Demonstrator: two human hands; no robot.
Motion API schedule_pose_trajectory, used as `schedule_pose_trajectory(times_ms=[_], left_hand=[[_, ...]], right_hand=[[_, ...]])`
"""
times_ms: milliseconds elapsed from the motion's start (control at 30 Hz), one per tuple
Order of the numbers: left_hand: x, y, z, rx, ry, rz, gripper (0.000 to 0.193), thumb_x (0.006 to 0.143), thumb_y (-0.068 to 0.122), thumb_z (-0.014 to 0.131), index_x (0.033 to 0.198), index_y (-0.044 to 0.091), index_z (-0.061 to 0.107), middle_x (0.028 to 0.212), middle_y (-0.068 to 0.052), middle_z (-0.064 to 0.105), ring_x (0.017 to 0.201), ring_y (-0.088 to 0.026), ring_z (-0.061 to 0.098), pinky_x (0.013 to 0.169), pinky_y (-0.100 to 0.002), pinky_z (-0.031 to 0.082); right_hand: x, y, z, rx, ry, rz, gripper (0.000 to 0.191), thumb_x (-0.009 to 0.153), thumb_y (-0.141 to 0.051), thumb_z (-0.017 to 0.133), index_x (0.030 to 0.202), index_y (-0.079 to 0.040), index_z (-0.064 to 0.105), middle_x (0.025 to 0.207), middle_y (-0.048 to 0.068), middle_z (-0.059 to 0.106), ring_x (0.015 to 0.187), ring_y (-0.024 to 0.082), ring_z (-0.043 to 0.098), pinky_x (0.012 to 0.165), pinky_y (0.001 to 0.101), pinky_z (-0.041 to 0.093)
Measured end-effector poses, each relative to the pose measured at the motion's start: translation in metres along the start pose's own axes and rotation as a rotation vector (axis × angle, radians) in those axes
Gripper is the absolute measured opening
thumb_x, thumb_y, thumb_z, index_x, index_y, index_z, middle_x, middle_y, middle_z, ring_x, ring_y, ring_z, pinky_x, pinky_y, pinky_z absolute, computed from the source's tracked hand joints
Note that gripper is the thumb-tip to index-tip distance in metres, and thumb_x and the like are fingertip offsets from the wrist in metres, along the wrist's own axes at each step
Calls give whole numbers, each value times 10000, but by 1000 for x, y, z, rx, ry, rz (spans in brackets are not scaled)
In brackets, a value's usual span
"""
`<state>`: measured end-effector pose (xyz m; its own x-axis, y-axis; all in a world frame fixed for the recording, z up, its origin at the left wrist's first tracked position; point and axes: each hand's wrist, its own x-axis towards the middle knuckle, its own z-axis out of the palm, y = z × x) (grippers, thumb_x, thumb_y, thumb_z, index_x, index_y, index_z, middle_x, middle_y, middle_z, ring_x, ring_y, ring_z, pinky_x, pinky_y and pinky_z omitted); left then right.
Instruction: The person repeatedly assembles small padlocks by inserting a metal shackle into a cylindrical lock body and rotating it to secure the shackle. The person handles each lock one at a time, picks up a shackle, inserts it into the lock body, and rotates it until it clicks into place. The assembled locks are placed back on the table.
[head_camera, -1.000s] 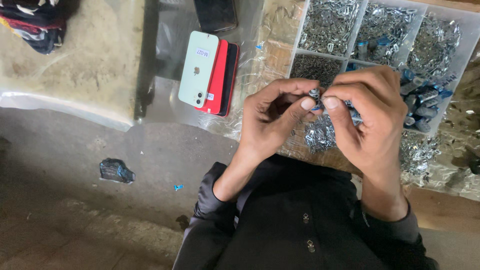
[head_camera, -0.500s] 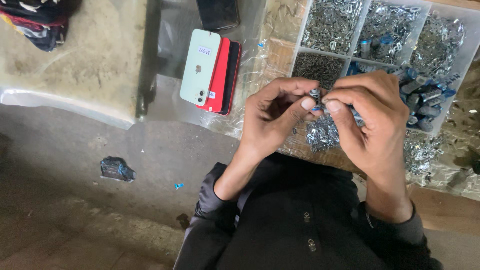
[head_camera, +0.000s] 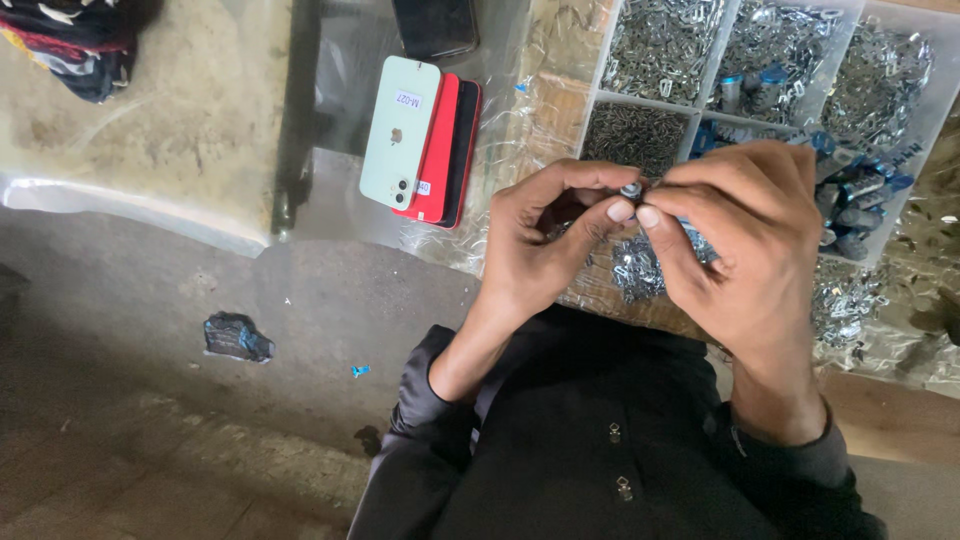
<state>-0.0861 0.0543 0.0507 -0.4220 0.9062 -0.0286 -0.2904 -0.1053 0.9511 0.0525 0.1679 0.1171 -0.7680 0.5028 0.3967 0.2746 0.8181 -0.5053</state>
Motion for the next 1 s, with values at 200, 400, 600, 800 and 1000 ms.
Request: schedule_pose_trajectory(times_ms=[200, 400, 600, 800, 1000], left_hand=[[2, -2, -6, -249, -77, -27, 226, 1082, -30, 643, 1306, -34, 622, 1216, -139, 715, 1084, -153, 718, 957, -290, 637], [-1, -4, -8, -239, -50, -55, 206, 1071, -25, 663, 1276, -35, 638, 1139, -115, 731, 1004, -131, 721, 876, -252, 626], [-4, -3, -8, -175, -16, -86, 250, 1037, -14, 713, 1283, -30, 674, 1073, -93, 737, 958, -107, 710, 888, -254, 620], [-5, 0, -8, -98, -17, -76, 234, 1020, -5, 731, 1248, -34, 689, 1070, -96, 749, 986, -108, 724, 920, -260, 623], [-2, 0, -9, -161, -27, -132, 241, 1015, 17, 726, 1248, -32, 688, 1091, -91, 749, 979, -110, 724, 861, -250, 623]], right_hand=[[-6, 7, 3, 235, -32, 148, 42, 1030, -49, 744, 1034, -27, 709, 1067, 73, 680, 975, 228, 636, 837, 339, 489], [-4, 4, 1, 84, -37, -14, 76, 924, -22, 772, 975, -12, 717, 1006, 94, 677, 985, 300, 622, 874, 421, 471], [3, -3, -1, 53, -69, -12, 101, 931, -29, 802, 984, -23, 716, 1042, 70, 685, 1053, 290, 634, 907, 388, 461], [3, -2, -2, -5, -79, -87, 137, 833, -54, 827, 888, -1, 713, 933, 89, 686, 907, 286, 623, 871, 459, 436], [-3, 5, -1, 69, -116, 6, 89, 949, -74, 784, 970, -24, 713, 1005, 63, 692, 1015, 275, 623, 922, 401, 436]])
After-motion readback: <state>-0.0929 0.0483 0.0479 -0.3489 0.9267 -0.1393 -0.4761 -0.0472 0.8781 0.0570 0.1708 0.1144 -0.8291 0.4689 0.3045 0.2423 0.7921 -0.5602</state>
